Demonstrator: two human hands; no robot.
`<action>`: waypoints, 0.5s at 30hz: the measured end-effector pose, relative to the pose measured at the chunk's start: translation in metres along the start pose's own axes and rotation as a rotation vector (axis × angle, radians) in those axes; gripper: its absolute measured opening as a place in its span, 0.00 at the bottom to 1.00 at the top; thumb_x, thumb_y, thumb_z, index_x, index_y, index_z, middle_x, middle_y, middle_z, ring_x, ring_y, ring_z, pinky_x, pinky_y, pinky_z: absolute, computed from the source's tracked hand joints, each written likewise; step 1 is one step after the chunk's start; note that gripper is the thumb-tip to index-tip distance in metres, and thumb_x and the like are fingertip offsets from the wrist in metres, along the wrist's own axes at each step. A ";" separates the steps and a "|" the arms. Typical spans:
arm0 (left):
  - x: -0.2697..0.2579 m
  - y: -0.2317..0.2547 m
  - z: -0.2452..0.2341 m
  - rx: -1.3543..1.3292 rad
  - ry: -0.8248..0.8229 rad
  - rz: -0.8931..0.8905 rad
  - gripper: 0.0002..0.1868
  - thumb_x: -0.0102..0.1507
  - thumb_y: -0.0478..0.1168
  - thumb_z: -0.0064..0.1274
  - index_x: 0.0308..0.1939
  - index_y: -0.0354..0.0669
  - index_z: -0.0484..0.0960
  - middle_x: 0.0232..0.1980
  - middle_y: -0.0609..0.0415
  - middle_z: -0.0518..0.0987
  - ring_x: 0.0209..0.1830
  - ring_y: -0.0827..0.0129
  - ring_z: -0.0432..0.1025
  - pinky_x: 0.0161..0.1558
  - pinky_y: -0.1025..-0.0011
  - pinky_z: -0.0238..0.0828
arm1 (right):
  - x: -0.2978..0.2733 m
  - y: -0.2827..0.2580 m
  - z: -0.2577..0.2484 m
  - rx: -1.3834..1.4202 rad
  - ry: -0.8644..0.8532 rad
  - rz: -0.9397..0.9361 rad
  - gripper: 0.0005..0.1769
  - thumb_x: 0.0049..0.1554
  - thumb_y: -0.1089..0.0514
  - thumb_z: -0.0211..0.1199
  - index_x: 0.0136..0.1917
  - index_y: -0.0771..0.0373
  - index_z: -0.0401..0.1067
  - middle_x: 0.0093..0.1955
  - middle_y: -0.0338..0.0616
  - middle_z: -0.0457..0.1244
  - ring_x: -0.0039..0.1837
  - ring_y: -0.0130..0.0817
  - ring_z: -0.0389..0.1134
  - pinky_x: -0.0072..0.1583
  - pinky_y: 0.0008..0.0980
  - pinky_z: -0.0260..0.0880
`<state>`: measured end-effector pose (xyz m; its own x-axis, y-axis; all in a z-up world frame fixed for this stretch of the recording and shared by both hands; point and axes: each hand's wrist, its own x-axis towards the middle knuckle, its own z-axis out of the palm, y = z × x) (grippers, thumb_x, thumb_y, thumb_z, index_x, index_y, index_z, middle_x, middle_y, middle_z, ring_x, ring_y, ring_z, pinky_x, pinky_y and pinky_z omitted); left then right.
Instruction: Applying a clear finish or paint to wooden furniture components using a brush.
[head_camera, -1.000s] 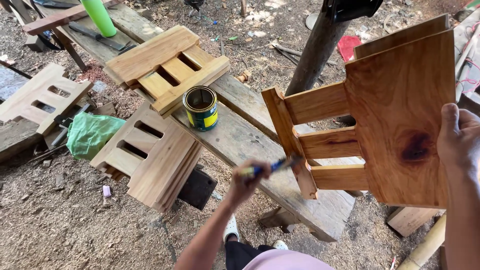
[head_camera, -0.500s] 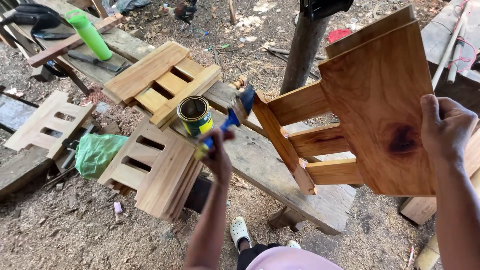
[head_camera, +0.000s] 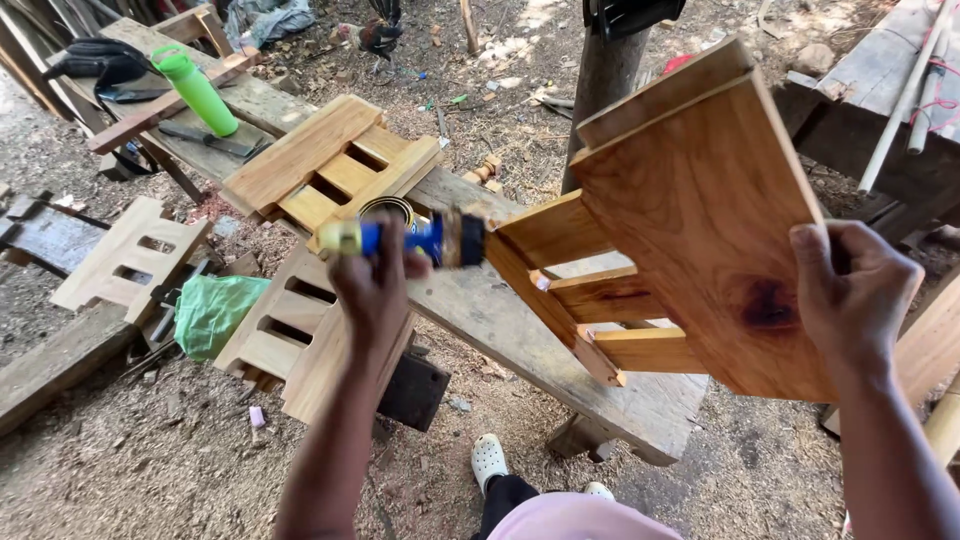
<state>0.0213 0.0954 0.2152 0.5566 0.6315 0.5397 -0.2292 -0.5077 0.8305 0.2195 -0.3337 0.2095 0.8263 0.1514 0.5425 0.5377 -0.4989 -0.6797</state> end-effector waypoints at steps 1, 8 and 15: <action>0.025 0.008 0.004 0.005 -0.001 0.003 0.14 0.75 0.45 0.52 0.45 0.37 0.80 0.27 0.54 0.83 0.23 0.76 0.80 0.24 0.82 0.76 | -0.006 0.000 -0.001 0.005 0.001 0.001 0.17 0.76 0.53 0.67 0.52 0.71 0.78 0.35 0.35 0.64 0.35 0.18 0.60 0.39 0.23 0.57; 0.114 0.037 0.044 0.155 -0.330 -0.055 0.15 0.72 0.43 0.51 0.39 0.32 0.79 0.24 0.49 0.81 0.17 0.72 0.79 0.16 0.76 0.80 | -0.035 -0.017 -0.011 -0.020 0.001 -0.081 0.12 0.70 0.56 0.68 0.54 0.70 0.78 0.36 0.38 0.64 0.37 0.18 0.60 0.42 0.21 0.60; 0.134 0.045 0.039 0.315 -0.403 0.035 0.15 0.72 0.42 0.52 0.38 0.32 0.74 0.24 0.49 0.79 0.15 0.72 0.77 0.14 0.78 0.78 | -0.033 -0.018 -0.012 -0.020 -0.004 -0.113 0.14 0.71 0.54 0.70 0.53 0.69 0.78 0.34 0.37 0.64 0.36 0.17 0.60 0.40 0.22 0.61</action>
<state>0.1169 0.1342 0.3191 0.8310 0.3664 0.4185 -0.0357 -0.7156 0.6976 0.1804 -0.3395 0.2095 0.7611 0.2114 0.6132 0.6244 -0.4949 -0.6044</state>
